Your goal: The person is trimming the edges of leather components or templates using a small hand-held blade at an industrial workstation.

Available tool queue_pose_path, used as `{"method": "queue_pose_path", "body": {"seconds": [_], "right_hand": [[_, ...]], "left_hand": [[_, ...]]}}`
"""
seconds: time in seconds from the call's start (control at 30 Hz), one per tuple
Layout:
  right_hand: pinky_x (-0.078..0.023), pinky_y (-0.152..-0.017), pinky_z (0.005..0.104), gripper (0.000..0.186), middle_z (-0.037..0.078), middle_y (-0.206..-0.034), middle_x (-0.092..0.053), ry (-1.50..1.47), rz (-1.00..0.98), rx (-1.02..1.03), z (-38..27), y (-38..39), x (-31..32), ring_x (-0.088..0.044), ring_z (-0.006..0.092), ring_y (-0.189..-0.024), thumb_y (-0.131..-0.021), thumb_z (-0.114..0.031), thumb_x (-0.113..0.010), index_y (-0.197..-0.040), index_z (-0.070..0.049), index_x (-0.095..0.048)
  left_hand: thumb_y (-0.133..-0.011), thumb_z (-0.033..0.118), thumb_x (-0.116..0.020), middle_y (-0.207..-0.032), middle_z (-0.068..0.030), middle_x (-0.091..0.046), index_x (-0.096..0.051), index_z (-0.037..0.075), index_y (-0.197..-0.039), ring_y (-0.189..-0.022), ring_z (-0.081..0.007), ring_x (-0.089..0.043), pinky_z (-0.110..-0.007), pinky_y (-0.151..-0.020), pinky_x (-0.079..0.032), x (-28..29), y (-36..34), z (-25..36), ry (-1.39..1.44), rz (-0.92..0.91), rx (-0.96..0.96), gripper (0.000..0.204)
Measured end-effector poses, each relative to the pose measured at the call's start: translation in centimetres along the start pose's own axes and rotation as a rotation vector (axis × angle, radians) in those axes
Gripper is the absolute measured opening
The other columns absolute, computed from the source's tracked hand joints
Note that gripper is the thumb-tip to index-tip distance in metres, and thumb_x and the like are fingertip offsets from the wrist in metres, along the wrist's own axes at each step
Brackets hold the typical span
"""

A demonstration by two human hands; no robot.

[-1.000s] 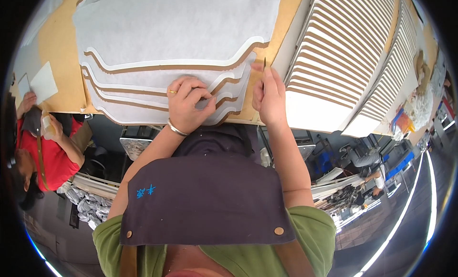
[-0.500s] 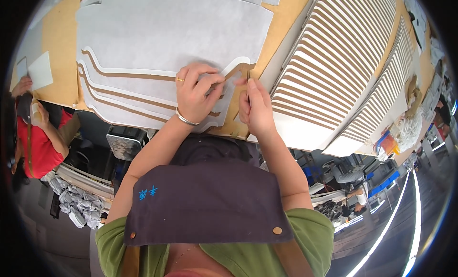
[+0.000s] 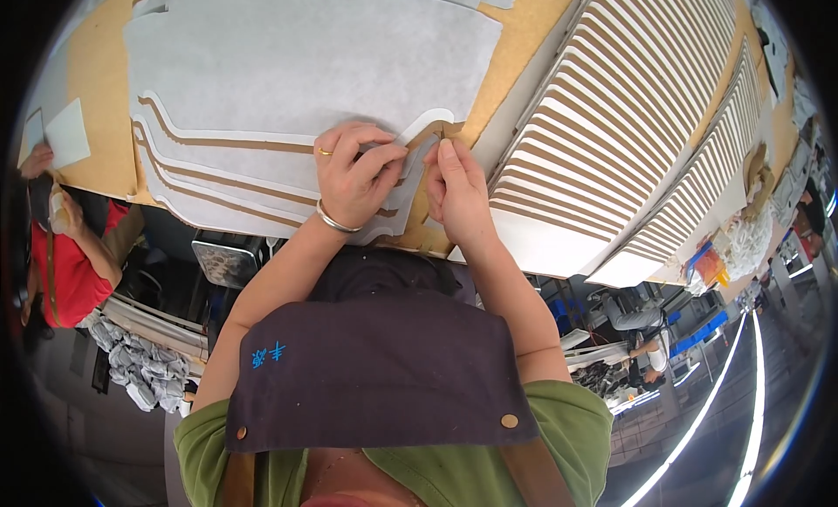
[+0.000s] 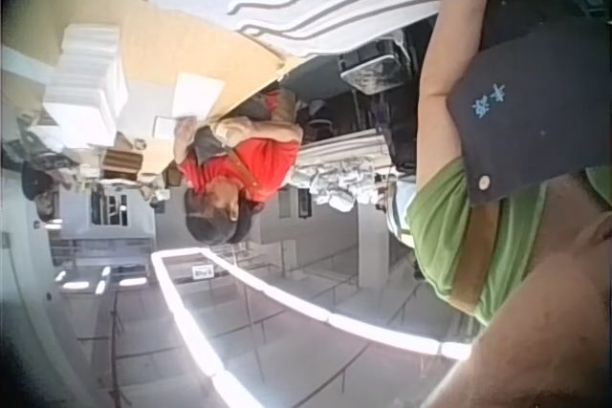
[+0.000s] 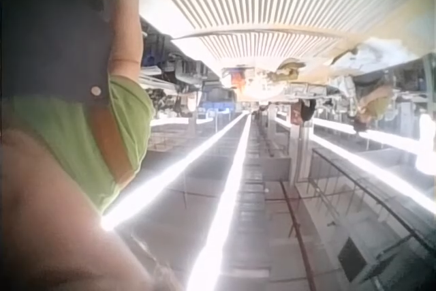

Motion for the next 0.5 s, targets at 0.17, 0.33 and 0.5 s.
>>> {"method": "queue_pose_path", "body": {"seconds": [0.17, 0.33, 0.5], "right_hand": [[-0.019, -0.032, 0.0200, 0.028, -0.005, -0.047, -0.031, -0.033, -0.002, 0.034, 0.02, -0.07, -0.22, -0.022, 0.0036, -0.035, -0.094, -0.031, -0.036, -0.084, -0.007, -0.045], [-0.019, -0.032, 0.0202, 0.027, -0.005, -0.047, -0.030, -0.057, 0.014, 0.033, 0.15, -0.12, -0.43, -0.022, 0.0036, -0.035, -0.094, -0.030, -0.036, -0.083, -0.007, -0.045], [-0.019, -0.032, 0.0203, 0.027, -0.005, -0.047, -0.030, -0.068, 0.007, 0.038, 0.28, -0.15, -0.39, -0.022, 0.0037, -0.035, -0.094, -0.030, -0.036, -0.083, -0.007, -0.044]], "left_hand": [[-0.058, 0.011, -0.068, -0.085, 0.0065, -0.055, -0.061, 0.019, -0.074, -0.085, -0.0144, -0.052, -0.030, -0.074, -0.032, 0.01, 0.00, 0.00, -0.017, 0.006, 0.003, 0.020], [-0.054, 0.006, -0.070, -0.086, 0.0029, -0.055, -0.062, 0.017, -0.076, -0.082, -0.0179, -0.052, -0.031, -0.071, -0.033, 0.15, 0.00, 0.02, 0.000, -0.004, -0.012, 0.026], [-0.053, 0.006, -0.070, -0.085, 0.0028, -0.056, -0.062, 0.017, -0.075, -0.082, -0.0182, -0.052, -0.031, -0.071, -0.034, 0.18, -0.09, 0.08, -0.001, -0.002, -0.011, 0.026]]}}
Point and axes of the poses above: each hand's wrist, its own y-axis away from the middle knuckle, its own x-axis out of the back of the hand, z = x × y, the point moved 3 cm from there along -y, towards the middle knuckle
